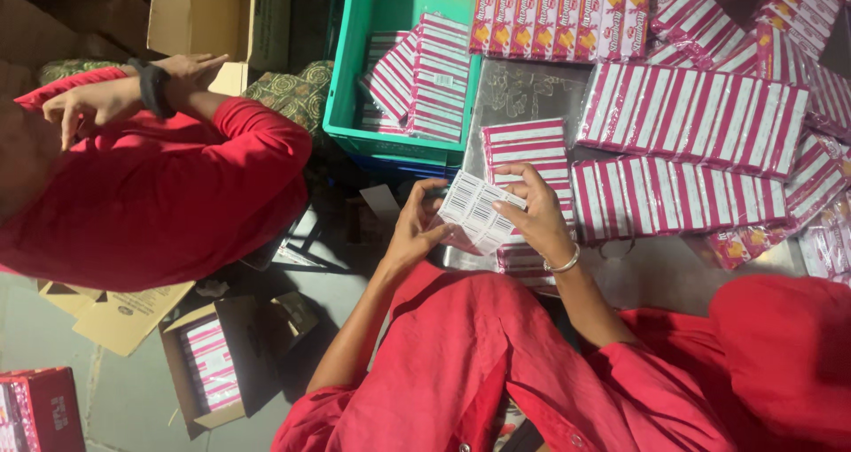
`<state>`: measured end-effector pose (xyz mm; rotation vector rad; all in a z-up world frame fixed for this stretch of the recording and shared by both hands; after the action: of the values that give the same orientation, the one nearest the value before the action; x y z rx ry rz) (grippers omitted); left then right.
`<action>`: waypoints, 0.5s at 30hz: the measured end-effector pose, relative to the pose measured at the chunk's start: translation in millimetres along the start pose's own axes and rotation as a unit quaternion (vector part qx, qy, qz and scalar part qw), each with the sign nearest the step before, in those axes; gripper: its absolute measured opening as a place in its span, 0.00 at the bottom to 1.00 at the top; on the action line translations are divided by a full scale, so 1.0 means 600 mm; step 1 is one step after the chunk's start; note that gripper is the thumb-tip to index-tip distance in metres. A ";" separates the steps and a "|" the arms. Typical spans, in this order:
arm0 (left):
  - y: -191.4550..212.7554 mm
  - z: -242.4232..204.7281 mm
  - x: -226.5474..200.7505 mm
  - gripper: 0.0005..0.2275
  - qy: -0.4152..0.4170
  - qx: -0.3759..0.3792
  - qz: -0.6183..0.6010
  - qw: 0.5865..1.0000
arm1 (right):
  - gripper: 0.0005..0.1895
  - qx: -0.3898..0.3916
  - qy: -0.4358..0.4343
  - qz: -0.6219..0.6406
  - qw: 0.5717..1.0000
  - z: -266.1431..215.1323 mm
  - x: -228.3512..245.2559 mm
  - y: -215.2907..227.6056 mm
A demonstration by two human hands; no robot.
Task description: The person applies white labels to pink-and-white striped snack packages by hand, smoothing each label and stacking the labeled packages on a metal table. A coworker nearby places packages into a green crate.
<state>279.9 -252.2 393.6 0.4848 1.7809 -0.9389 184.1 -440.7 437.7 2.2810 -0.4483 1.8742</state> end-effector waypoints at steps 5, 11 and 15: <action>-0.010 0.010 -0.042 0.31 -0.058 0.029 0.078 0.995 | 0.19 -0.006 0.049 -0.108 0.993 0.001 0.033 0.002; -0.017 0.033 -0.041 0.30 -0.069 0.067 -0.011 0.995 | 0.15 -0.015 0.087 -0.055 0.995 -0.007 0.053 0.000; -0.020 0.040 -0.038 0.29 -0.096 0.070 0.000 0.993 | 0.15 -0.044 0.071 -0.064 0.994 -0.020 0.061 0.002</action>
<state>294.6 -276.0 414.7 0.4663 1.5482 -1.0785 178.7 -442.7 476.2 2.0529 -0.3477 1.8979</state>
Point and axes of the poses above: each hand's wrist, its own z-axis towards the middle knuckle, its own y-axis out of the back of the hand, x = y × z, the point moved 4 cm from there along z, towards the middle knuckle, and after that the axes turned 2 degrees about z, right-handed, at the moved point
